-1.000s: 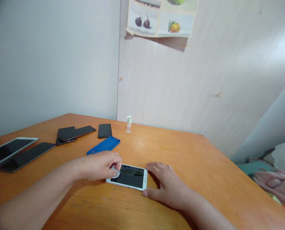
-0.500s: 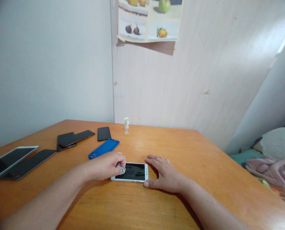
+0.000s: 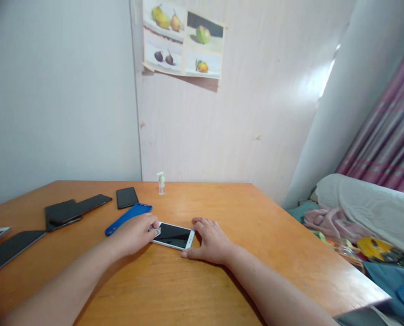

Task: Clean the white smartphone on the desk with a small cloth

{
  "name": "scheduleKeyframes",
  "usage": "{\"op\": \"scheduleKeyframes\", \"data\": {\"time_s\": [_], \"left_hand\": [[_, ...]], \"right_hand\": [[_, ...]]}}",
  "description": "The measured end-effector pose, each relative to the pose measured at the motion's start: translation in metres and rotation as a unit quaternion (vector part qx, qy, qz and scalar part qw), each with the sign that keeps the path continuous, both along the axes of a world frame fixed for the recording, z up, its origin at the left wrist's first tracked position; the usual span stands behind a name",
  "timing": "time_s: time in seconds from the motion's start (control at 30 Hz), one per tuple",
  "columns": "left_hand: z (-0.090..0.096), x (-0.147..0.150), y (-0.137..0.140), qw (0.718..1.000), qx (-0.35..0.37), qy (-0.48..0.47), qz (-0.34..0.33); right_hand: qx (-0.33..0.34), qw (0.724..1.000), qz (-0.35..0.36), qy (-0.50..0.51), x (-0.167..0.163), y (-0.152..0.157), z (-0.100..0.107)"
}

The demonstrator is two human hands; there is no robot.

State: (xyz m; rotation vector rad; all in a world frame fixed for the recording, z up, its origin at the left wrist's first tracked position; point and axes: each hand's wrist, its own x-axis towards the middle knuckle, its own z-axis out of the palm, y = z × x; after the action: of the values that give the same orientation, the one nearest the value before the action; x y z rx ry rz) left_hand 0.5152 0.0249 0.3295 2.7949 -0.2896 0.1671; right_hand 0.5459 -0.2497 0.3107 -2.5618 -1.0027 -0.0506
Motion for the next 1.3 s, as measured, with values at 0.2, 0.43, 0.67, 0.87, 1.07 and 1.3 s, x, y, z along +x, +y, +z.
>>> {"op": "scheduleKeyframes", "data": {"time_s": [0.2,0.43,0.67,0.87,1.07,1.3], "left_hand": [[-0.006,-0.006,-0.011,1.000,-0.008,0.014,-0.004],[0.000,-0.011,-0.014,1.000,-0.003,0.016,-0.019],[-0.003,-0.003,-0.009,1.000,0.005,0.009,0.006],[-0.003,-0.008,-0.020,1.000,-0.003,0.012,-0.006],[-0.001,-0.003,-0.020,0.998,0.021,0.010,0.057],[0.014,-0.010,-0.043,0.995,0.055,0.056,0.064]], "right_hand": [[-0.010,1.000,0.004,-0.009,0.000,0.001,-0.002],[-0.009,1.000,0.009,-0.013,0.001,0.004,0.000],[-0.034,0.999,-0.012,-0.037,-0.005,0.007,0.008],[-0.036,0.998,-0.017,-0.043,-0.006,0.005,0.007],[-0.013,0.999,-0.014,-0.034,-0.005,0.004,0.002],[-0.007,1.000,-0.004,-0.028,-0.003,0.004,-0.002]]}}
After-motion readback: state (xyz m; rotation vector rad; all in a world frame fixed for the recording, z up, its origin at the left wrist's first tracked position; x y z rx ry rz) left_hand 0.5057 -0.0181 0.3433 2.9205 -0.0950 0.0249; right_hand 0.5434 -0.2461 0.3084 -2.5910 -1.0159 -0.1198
